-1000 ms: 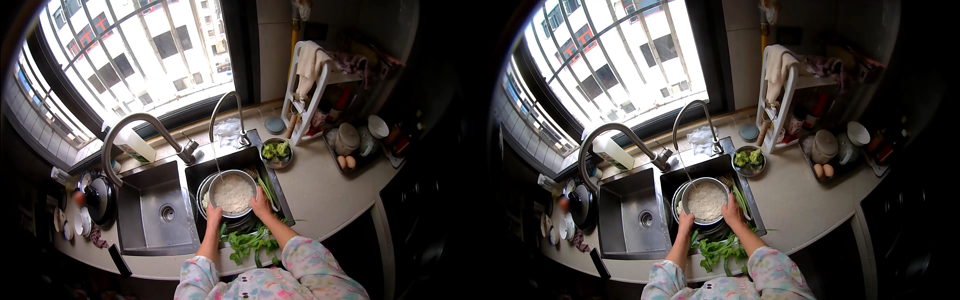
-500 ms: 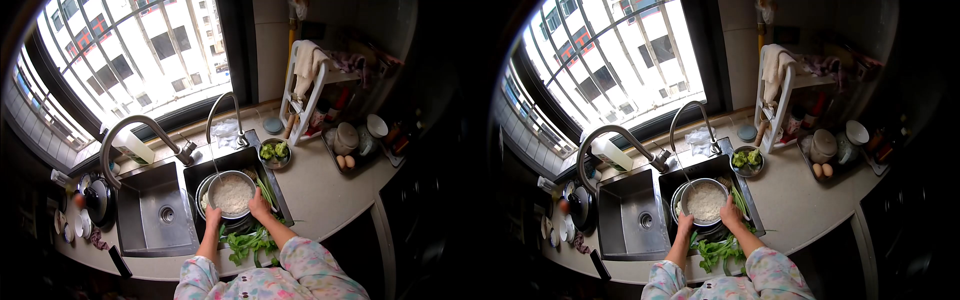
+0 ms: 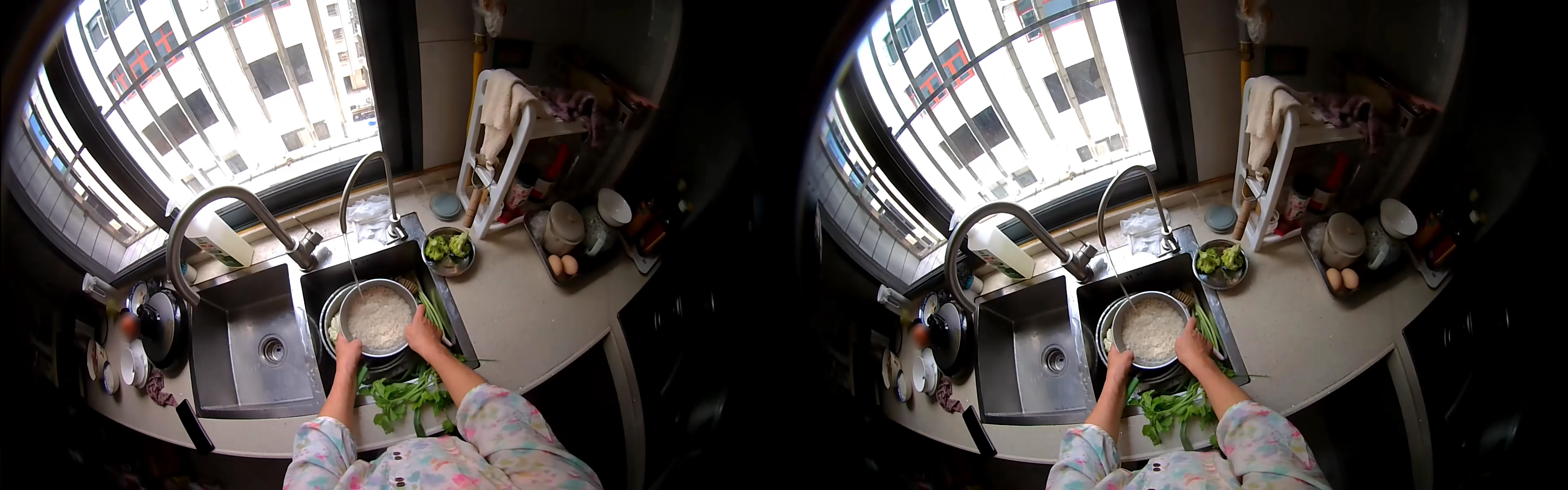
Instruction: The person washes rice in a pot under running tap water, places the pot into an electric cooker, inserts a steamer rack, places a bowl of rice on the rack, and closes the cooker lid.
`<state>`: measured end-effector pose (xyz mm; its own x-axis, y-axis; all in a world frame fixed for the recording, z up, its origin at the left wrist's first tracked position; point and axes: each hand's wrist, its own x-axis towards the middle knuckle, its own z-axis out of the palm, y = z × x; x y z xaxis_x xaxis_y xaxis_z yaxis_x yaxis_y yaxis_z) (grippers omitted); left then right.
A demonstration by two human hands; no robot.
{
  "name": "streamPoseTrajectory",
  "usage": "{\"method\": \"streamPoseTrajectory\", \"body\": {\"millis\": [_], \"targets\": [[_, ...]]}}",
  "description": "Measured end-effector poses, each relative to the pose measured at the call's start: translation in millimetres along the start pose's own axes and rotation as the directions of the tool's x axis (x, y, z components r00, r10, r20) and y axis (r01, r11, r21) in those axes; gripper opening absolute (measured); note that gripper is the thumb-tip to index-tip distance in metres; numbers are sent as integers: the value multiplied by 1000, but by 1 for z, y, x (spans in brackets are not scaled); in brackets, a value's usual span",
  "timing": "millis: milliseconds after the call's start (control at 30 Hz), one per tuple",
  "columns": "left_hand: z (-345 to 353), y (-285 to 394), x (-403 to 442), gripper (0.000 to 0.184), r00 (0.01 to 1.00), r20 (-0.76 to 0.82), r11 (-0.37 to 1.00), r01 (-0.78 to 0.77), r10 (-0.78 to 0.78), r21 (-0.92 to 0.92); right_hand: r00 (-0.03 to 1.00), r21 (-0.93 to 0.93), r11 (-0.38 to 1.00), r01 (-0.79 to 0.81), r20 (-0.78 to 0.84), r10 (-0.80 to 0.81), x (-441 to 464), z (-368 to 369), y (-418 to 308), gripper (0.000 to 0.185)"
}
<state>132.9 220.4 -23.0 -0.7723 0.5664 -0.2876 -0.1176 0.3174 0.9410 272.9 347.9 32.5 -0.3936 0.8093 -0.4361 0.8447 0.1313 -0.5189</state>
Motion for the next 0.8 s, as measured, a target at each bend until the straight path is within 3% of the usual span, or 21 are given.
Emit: {"method": "streamPoseTrajectory", "body": {"millis": [367, 667, 800], "targets": [[-2, 13, -6, 50, 997, 26, 998, 71, -71, 2, 1000, -7, 1000, 2, 23, -2, -4, -4, -3, 37], [-4, -27, 14, 48, 1000, 23, 1000, 7, -7, -21, 999, -19, 1000, -20, 38, 21, -3, -6, -5, 38], [-5, -32, 17, 48, 998, 24, 998, 62, -62, 8, 999, -28, 1000, -8, 37, 9, 0, -2, -2, 39]]}}
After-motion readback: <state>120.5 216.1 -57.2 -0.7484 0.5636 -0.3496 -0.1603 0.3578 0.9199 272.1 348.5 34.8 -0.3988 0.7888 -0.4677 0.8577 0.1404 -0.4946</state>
